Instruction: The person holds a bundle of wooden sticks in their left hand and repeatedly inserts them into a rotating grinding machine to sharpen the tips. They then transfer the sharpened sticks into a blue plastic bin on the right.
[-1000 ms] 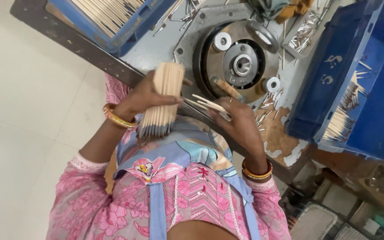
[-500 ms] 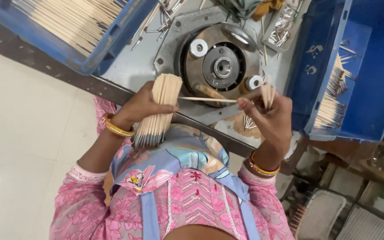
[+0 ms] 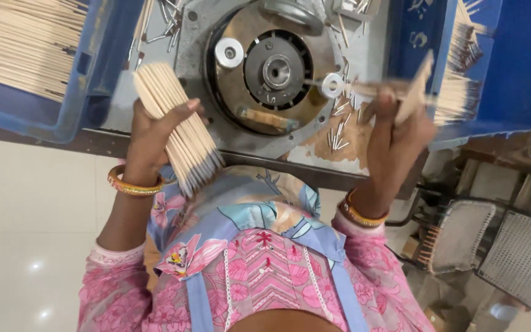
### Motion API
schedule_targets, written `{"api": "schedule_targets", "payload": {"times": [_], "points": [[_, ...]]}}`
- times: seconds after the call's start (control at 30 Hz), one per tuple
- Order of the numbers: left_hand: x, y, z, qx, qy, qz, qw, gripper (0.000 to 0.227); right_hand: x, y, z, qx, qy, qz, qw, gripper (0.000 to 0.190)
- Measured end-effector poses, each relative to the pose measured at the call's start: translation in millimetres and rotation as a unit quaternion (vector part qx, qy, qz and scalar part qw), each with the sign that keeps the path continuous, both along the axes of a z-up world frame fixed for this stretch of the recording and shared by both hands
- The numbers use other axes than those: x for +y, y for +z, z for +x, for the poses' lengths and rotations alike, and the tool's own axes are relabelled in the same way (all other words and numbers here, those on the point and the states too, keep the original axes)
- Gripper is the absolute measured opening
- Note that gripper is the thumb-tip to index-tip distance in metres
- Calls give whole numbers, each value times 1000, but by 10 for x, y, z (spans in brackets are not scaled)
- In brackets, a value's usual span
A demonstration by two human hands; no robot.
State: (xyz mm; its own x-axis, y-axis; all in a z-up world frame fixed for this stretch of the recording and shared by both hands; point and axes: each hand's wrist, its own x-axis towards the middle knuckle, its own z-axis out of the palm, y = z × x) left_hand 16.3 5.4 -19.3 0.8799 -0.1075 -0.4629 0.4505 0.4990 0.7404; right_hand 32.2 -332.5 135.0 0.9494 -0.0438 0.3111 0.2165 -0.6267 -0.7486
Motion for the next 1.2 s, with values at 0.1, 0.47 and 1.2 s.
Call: {"api": "schedule_targets", "payload": {"times": [0.1,0.47,1.2], "points": [[-60,174,-10,172,-8,-149,974,32,277,-140,19,-45,33,106,993,18],[-94,-59,-293,83,-25,-59,994,47,380,-1049,550,50,128,-200,970,24],[-214,159,-203,-38,-110,140,983,57,515,-1245,-778,481,149,562,656,16]]}}
